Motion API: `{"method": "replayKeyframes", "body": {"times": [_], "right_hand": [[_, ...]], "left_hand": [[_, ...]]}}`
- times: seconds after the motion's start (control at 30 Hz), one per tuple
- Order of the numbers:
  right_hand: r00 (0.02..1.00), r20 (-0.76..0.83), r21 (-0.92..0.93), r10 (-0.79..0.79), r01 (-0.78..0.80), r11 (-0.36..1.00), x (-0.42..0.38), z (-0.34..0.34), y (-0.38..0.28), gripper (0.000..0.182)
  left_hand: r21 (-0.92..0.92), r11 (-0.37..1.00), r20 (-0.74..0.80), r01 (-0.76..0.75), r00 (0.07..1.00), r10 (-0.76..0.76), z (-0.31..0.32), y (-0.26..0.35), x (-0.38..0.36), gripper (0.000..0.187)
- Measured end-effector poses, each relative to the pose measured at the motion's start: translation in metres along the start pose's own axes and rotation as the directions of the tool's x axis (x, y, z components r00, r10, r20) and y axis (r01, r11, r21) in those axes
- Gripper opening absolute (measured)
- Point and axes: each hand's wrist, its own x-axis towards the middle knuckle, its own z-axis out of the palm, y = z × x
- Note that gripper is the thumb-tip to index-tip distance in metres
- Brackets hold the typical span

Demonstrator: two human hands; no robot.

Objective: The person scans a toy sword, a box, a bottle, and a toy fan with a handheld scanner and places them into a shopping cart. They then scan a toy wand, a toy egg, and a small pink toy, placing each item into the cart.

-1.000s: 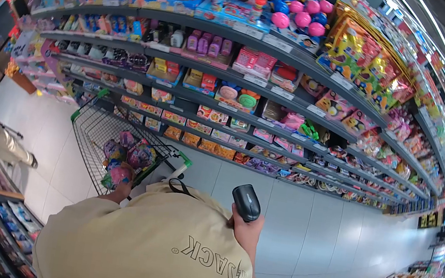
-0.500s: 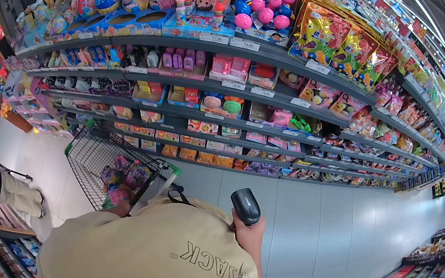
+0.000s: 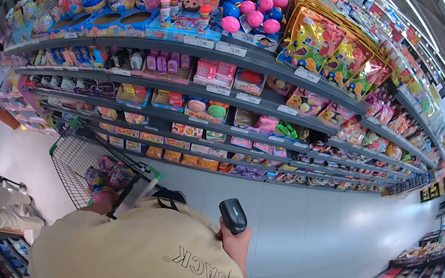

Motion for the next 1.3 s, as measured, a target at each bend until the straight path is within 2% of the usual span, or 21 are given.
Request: {"method": "replayKeyframes", "body": {"times": [0.03,0.1,0.13,0.17,0.2,0.23,0.27,0.3,0.33,0.43,0.5,0.57,0.63,0.67,0.77,0.87,0.97,1.07,1.17,1.27,1.3], "right_hand": [[1.000,-0.002,-0.002,0.009,-0.009,1.000,0.005,0.001,0.001,0.018],[0.999,-0.017,-0.016,0.029,-0.029,0.999,0.018,0.004,0.004,0.017],[0.999,-0.025,-0.013,0.030,-0.031,0.999,0.023,0.006,-0.001,0.017],[0.999,-0.034,-0.010,0.035,-0.036,0.999,0.029,0.009,-0.008,0.017],[0.998,-0.044,-0.008,0.041,-0.041,0.999,0.034,0.012,-0.014,0.016],[0.998,-0.045,-0.017,0.036,-0.037,0.999,0.041,0.013,-0.017,0.017],[0.999,-0.044,-0.027,0.030,-0.031,0.999,0.050,0.013,-0.020,0.018],[0.999,-0.043,-0.040,0.021,-0.023,0.999,0.058,0.013,-0.026,0.019],[0.999,-0.046,-0.058,0.020,-0.023,0.998,0.065,0.015,-0.034,0.019],[0.999,-0.039,-0.103,0.020,-0.024,0.994,0.086,0.019,-0.055,0.018],[0.999,-0.034,-0.108,0.020,-0.023,0.994,0.100,0.023,-0.061,0.017],[0.999,-0.033,-0.115,0.021,-0.024,0.993,0.113,0.030,-0.062,0.017],[0.999,-0.036,-0.134,0.025,-0.029,0.991,0.124,0.036,-0.061,0.018],[0.999,-0.041,-0.154,0.023,-0.029,0.988,0.128,0.036,-0.062,0.018],[0.998,-0.064,-0.173,0.021,-0.032,0.984,0.141,0.031,-0.063,0.018],[0.996,-0.082,-0.139,0.034,-0.045,0.989,0.161,0.018,-0.057,0.017],[0.998,-0.017,-0.187,0.056,-0.058,0.981,0.191,0.002,-0.050,0.018],[0.994,0.090,-0.191,0.062,-0.044,0.981,0.224,-0.009,-0.075,0.019],[0.982,0.188,-0.235,-0.006,0.051,0.971,0.266,-0.031,-0.076,0.021],[0.949,0.307,-0.249,-0.068,0.149,0.957,0.302,-0.045,-0.088,0.025],[0.934,0.348,-0.247,-0.086,0.180,0.952,0.312,-0.047,-0.094,0.026]], "left_hand": [[-0.033,0.999,-0.048,-0.012,0.999,0.011,-0.009,0.002,0.004,0.032],[-0.227,0.974,-0.321,-0.019,0.945,-0.056,-0.040,0.022,0.022,0.032],[-0.395,0.916,-0.513,-0.078,0.845,-0.149,-0.065,0.043,0.039,0.028],[-0.504,0.838,-0.677,-0.208,0.698,-0.234,-0.089,0.064,0.057,0.024],[-0.454,0.821,-0.799,-0.347,0.567,-0.202,-0.125,0.095,0.065,0.027],[-0.492,0.823,-0.738,-0.285,0.637,-0.221,-0.168,0.124,0.071,0.037],[-0.412,0.733,-0.883,-0.541,0.436,-0.175,-0.224,0.169,0.058,0.038],[-0.414,0.690,-0.887,-0.593,0.433,-0.160,-0.266,0.196,0.068,0.040],[-0.351,0.703,-0.923,-0.618,0.356,-0.147,-0.302,0.223,0.075,0.045],[-0.233,0.434,-0.960,-0.870,0.136,-0.244,-0.394,0.299,0.121,0.062],[-0.214,0.513,-0.973,-0.831,0.132,-0.191,-0.471,0.340,0.084,0.069],[-0.243,0.513,-0.954,-0.823,0.107,-0.279,-0.504,0.372,0.112,0.077],[-0.251,0.623,-0.942,-0.741,0.038,-0.334,-0.537,0.398,0.121,0.079],[-0.257,0.673,-0.935,-0.694,0.002,-0.354,-0.546,0.407,0.125,0.080],[-0.286,0.690,-0.949,-0.664,0.098,-0.300,-0.555,0.419,0.145,0.081],[-0.319,0.727,-0.941,-0.608,0.110,-0.321,-0.559,0.425,0.155,0.081],[-0.198,0.724,-0.961,-0.661,-0.013,-0.275,-0.562,0.422,0.165,0.080],[-0.213,0.667,-0.947,-0.714,-0.018,-0.322,-0.552,0.425,0.164,0.076],[-0.158,0.411,-0.921,-0.898,-0.016,-0.390,-0.530,0.421,0.165,0.075],[-0.205,0.133,-0.859,-0.970,0.114,-0.498,-0.513,0.431,0.135,0.076],[-0.220,0.316,-0.899,-0.923,0.066,-0.433,-0.506,0.423,0.128,0.079]]}}
